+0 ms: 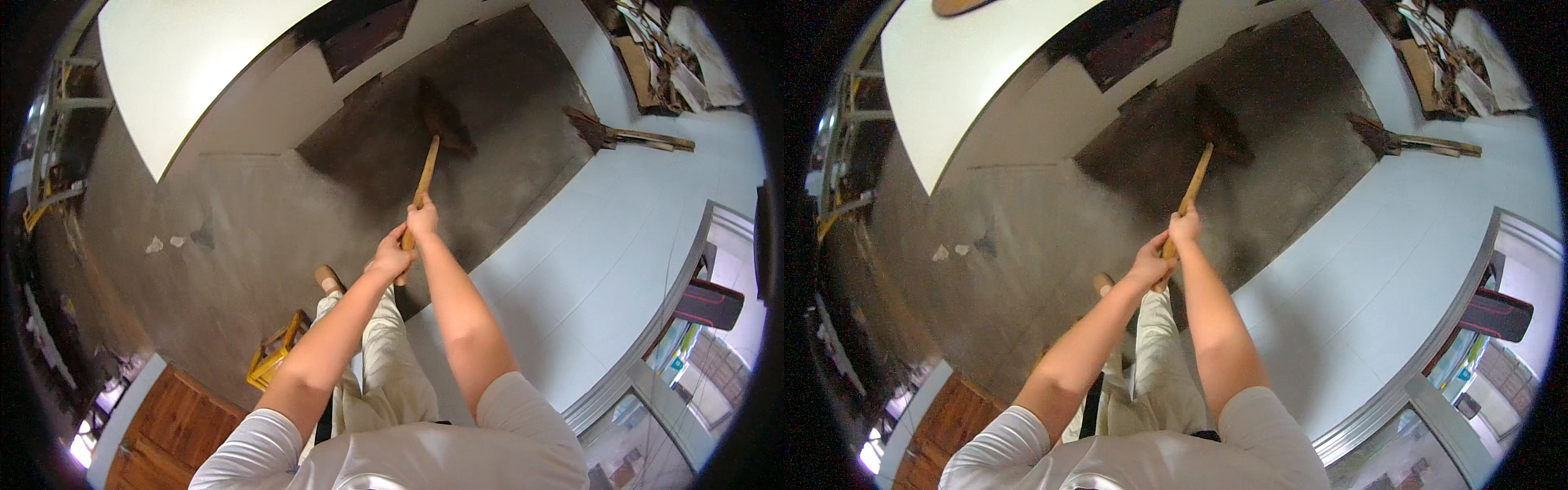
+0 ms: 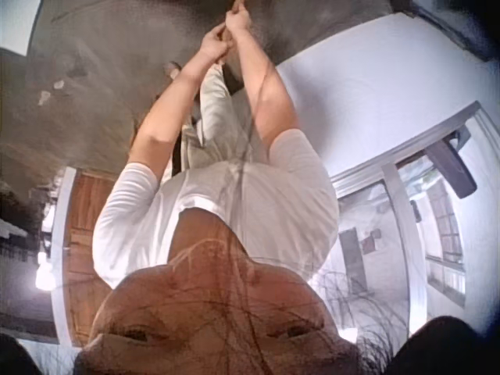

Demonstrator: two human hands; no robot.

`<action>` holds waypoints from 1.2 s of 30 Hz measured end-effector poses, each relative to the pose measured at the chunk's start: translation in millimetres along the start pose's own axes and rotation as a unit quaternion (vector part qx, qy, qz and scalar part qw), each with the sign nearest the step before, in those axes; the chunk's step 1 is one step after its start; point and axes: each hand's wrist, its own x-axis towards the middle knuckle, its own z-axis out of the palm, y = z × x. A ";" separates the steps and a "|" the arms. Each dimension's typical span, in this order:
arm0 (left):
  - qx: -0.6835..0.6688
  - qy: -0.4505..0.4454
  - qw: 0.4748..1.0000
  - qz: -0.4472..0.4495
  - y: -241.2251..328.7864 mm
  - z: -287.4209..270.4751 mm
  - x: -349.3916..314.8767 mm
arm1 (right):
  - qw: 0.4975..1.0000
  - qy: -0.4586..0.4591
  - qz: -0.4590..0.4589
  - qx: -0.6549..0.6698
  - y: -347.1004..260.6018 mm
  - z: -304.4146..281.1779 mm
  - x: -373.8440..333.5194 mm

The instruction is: The person sweeps a concrete floor with a traditional broom, moving debris toward a doorway. They briefly lift and reposition a small wooden chair to access the area underneath, then continue sweeping the room and an adjacent outdoor patio area.

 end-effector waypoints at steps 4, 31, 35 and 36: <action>-0.016 0.069 0.997 0.001 -50.7 -47.0 -77.7 | 0.998 -0.037 -0.050 -0.001 12.5 52.2 -87.0; 0.076 0.260 0.962 -0.029 -99.6 -216.1 -299.7 | 0.967 -0.253 0.010 0.016 54.8 226.7 -296.9; 0.019 0.272 0.960 -0.070 -96.8 -221.3 -338.7 | 0.952 -0.304 -0.011 0.040 40.8 219.3 -347.6; -0.005 0.269 0.959 -0.087 -93.1 -219.5 -343.0 | 0.947 -0.314 0.002 0.069 30.6 212.6 -353.0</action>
